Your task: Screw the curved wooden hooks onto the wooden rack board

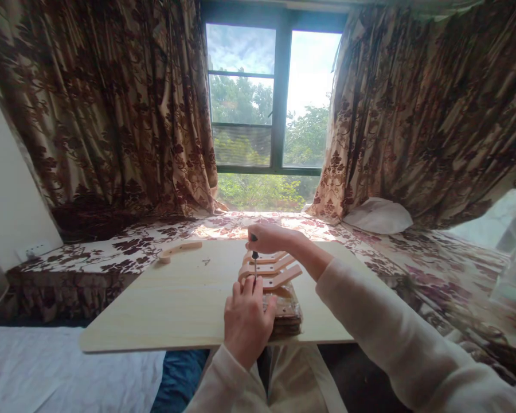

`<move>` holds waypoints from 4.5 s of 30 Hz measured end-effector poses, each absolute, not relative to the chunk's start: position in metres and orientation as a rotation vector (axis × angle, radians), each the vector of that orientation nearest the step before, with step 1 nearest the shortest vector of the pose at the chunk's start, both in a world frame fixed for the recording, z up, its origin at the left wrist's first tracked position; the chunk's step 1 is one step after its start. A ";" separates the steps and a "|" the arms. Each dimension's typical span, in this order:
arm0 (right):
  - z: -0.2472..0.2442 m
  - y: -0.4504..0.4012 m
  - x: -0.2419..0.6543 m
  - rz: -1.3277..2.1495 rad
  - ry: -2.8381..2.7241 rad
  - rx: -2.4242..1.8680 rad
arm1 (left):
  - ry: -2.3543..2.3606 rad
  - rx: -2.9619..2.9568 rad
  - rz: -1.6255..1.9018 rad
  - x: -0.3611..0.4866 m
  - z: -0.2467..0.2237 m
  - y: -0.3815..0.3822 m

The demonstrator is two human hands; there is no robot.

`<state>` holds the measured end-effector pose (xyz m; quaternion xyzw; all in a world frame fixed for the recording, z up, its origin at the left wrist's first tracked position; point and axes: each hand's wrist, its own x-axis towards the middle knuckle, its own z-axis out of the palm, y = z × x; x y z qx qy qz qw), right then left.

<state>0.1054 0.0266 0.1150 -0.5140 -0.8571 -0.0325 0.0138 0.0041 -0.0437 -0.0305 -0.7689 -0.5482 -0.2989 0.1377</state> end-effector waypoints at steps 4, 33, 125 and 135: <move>0.107 0.030 0.106 -0.149 -2.603 -1.647 | -1.583 -2.222 -0.867 0.004 -0.031 -0.044; 0.120 0.014 0.107 -0.221 -2.736 -1.582 | -1.598 -2.253 -0.876 0.002 -0.032 -0.042; 0.134 0.025 0.110 -0.027 -2.895 -1.499 | -1.589 -2.231 -0.865 0.007 -0.032 -0.046; 0.133 0.024 0.119 0.078 -2.849 -1.478 | -1.558 -2.220 -0.890 0.006 -0.030 -0.047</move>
